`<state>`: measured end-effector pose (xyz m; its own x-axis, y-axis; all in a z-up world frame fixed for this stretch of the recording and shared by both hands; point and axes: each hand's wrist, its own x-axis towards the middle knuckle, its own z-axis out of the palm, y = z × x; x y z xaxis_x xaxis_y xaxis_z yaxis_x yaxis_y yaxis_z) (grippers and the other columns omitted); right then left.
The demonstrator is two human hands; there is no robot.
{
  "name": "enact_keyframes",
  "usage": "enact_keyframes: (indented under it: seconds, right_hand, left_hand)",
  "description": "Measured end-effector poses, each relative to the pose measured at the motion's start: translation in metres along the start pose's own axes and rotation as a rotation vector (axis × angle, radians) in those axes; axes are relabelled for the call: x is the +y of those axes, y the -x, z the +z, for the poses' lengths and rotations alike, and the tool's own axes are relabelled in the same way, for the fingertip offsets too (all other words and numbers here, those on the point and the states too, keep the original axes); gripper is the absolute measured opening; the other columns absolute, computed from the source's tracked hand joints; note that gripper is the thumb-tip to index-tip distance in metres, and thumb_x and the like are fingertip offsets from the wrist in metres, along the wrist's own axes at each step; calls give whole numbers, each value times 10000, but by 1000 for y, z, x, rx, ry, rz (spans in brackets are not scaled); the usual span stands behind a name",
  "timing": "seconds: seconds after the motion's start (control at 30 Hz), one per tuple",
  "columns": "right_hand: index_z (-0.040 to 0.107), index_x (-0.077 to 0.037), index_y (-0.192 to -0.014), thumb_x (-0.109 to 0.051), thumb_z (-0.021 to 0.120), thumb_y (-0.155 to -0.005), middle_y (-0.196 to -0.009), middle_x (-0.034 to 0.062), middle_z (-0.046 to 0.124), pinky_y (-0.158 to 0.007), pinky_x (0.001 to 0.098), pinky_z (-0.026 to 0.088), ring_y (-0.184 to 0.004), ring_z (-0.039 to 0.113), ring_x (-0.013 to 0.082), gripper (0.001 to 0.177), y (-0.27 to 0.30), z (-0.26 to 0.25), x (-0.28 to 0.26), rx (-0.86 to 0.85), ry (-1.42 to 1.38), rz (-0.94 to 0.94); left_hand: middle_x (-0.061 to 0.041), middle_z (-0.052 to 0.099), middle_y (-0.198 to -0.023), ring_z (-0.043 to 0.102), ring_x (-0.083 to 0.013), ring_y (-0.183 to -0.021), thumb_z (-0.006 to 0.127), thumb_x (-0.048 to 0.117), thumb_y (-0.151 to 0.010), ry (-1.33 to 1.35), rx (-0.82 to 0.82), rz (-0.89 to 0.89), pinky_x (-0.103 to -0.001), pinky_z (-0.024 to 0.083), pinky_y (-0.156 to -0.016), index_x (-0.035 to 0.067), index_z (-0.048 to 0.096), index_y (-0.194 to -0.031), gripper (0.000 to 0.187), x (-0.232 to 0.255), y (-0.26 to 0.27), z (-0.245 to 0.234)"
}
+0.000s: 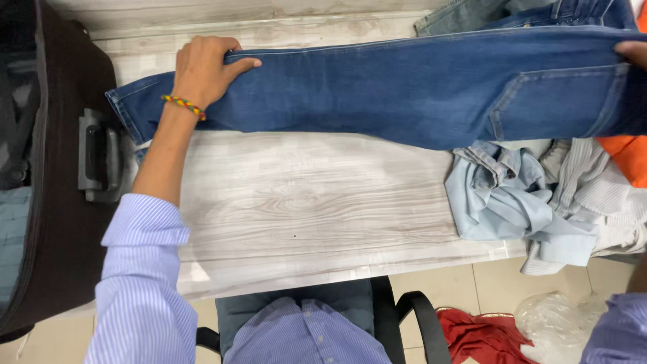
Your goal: The person folds a pair of blue jeans and places them inside a suitcase, then spreads an orange long-sleeved shirt on a table and fastens the buttons one by one.
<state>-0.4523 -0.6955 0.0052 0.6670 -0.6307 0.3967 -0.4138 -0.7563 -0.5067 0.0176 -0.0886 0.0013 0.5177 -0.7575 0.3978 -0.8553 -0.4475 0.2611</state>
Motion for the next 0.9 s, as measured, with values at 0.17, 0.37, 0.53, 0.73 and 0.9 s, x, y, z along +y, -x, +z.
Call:
enact_keyframes:
  seconds: [0.17, 0.37, 0.53, 0.73, 0.9]
  right_hand:
    - [560, 209, -1254, -301, 661, -1161, -1117, 368, 668, -857, 397, 620, -958, 701, 387, 528, -12, 13, -9, -40, -9, 32]
    - [560, 158, -1311, -311, 587, -1160, -1145, 337, 665, -859, 392, 606, -975, 696, 367, 494, 2, 24, -20, -32, -10, 115]
    - [560, 116, -1358, -320, 525, -1160, -1169, 312, 662, -861, 388, 595, -989, 691, 350, 481, 21, 13, 7, -14, 6, 179]
    - [560, 66, -1415, -331, 451, -1159, -1198, 281, 659, -862, 383, 581, -1005, 686, 331, 485, 33, 22, 21, -4, 16, 185]
    - [560, 24, -1462, -340, 389, -1158, -1221, 256, 657, -864, 379, 570, -1020, 681, 314, 504, 16, 39, 16, -19, 7, 143]
  left_hand:
    - [-157, 731, -941, 684, -391, -869, 755, 502, -975, -33, 73, -38, -510, 520, -698, 61, 756, -1008, 442, -17, 3, 73]
    - [-175, 739, -964, 695, -389, -920, 721, 561, -956, 9, -96, -209, -511, 529, -792, 77, 736, -1050, 493, -30, 2, 79]
    - [-203, 728, -924, 680, -411, -930, 800, 615, -837, -6, -195, -106, -520, 525, -808, 99, 784, -1062, 563, -49, -9, 62]
    - [-153, 752, -937, 714, -378, -938, 792, 642, -786, -49, -284, -231, -522, 536, -813, 122, 776, -1073, 594, -51, 5, 46]
    - [-87, 696, -1064, 593, -290, -1049, 745, 577, -949, -252, 81, 78, -432, 463, -864, 91, 749, -1046, 495, -51, 28, 62]
